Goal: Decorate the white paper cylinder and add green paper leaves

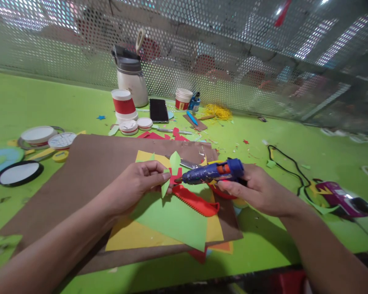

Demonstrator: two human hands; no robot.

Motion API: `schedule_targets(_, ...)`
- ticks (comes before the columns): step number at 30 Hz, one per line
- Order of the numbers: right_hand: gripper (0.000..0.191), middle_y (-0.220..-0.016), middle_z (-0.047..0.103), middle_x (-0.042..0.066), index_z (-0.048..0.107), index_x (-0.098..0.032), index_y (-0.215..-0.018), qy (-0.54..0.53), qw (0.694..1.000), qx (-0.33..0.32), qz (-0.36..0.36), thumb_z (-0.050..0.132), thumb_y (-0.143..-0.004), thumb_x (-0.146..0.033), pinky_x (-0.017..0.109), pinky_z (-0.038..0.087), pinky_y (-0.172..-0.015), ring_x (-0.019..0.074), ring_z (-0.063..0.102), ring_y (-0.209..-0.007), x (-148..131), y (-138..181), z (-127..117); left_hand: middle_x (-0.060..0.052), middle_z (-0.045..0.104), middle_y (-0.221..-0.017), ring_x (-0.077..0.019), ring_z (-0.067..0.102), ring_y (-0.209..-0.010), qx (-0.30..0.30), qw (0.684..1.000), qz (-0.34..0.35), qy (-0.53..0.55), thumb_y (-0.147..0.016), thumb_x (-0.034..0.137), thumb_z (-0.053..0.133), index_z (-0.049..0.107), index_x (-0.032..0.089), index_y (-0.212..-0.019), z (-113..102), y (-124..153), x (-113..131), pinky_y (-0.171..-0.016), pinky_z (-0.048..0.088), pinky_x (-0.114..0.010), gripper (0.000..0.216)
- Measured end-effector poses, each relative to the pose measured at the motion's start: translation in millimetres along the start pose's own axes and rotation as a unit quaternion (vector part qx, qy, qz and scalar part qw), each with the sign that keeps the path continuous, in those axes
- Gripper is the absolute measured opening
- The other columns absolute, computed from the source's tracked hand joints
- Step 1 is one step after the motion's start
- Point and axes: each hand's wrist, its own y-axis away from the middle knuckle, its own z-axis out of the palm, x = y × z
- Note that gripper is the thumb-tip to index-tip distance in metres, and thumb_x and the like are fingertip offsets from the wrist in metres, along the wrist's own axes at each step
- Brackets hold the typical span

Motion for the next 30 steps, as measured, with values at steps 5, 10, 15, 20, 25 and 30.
schedule_targets(5, 0.023, -0.082, 0.061, 0.003, 0.061, -0.018, -0.093, 0.006, 1.000, -0.003, 0.000, 0.049, -0.093, -0.038, 0.024, 0.044, -0.065, 0.0151, 0.052, -0.072, -1.9, -0.1, -0.3, 0.000, 0.066, -0.057, -0.0106, 0.045, -0.055, -0.002, 1.000, 0.006, -0.013, -0.074, 0.027, 0.070, 0.059, 0.017, -0.068, -1.3, -0.1, -1.9, -0.054, 0.031, -0.024, 0.016)
schedule_targets(10, 0.025, -0.080, 0.060, 0.003, 0.060, -0.017, -0.090, 0.004, 1.000, 0.002, 0.001, 0.049, -0.092, -0.039, 0.024, 0.044, -0.064, 0.0152, 0.052, -0.071, -2.0, -0.6, 0.2, -0.001, 0.066, -0.060, -0.0117, 0.047, -0.057, -0.004, 1.000, 0.004, -0.013, -0.075, 0.027, 0.068, 0.060, 0.017, -0.068, -2.0, -0.5, -1.4, -0.055, 0.032, -0.025, 0.015)
schedule_targets(15, 0.023, -0.068, 0.053, -0.001, 0.059, -0.017, -0.086, -0.005, 1.000, 0.009, -0.004, 0.051, -0.092, -0.037, 0.020, 0.038, -0.054, 0.0112, 0.045, -0.060, -1.5, -0.7, -0.2, 0.000, 0.065, -0.058, -0.0102, 0.044, -0.054, 0.008, 1.000, 0.004, -0.009, -0.075, 0.024, 0.068, 0.059, 0.017, -0.066, -0.5, -0.1, -1.3, -0.053, 0.031, -0.023, 0.015)
schedule_targets(20, 0.021, -0.071, 0.055, 0.000, 0.060, -0.017, -0.088, 0.008, 1.000, 0.012, -0.016, 0.051, -0.092, -0.036, 0.020, 0.040, -0.056, 0.0118, 0.048, -0.063, -0.7, 0.5, -3.3, -0.002, 0.067, -0.060, -0.0105, 0.047, -0.056, -0.001, 1.000, -0.001, -0.005, -0.076, 0.026, 0.069, 0.060, 0.017, -0.068, -2.1, 0.2, -2.1, -0.054, 0.034, -0.022, 0.014)
schedule_targets(25, 0.022, -0.075, 0.059, 0.001, 0.062, -0.018, -0.089, 0.019, 0.999, 0.013, -0.023, 0.052, -0.091, -0.037, 0.021, 0.044, -0.060, 0.0138, 0.052, -0.067, -2.0, 0.7, -4.5, -0.002, 0.067, -0.060, -0.0113, 0.050, -0.053, -0.005, 1.000, -0.023, 0.012, -0.075, 0.029, 0.069, 0.060, 0.017, -0.071, -2.8, -0.1, -1.8, -0.051, 0.035, -0.023, 0.015)
schedule_targets(30, 0.024, -0.066, 0.052, -0.001, 0.057, -0.017, -0.079, -0.019, 1.000, 0.012, -0.010, 0.051, -0.091, -0.036, 0.021, 0.039, -0.052, 0.0112, 0.046, -0.059, -0.2, -2.3, -0.5, -0.002, 0.067, -0.062, -0.0112, 0.051, -0.055, -0.010, 1.000, -0.023, 0.008, -0.075, 0.027, 0.071, 0.061, 0.017, -0.070, -3.3, 0.4, -2.8, -0.053, 0.037, -0.022, 0.015)
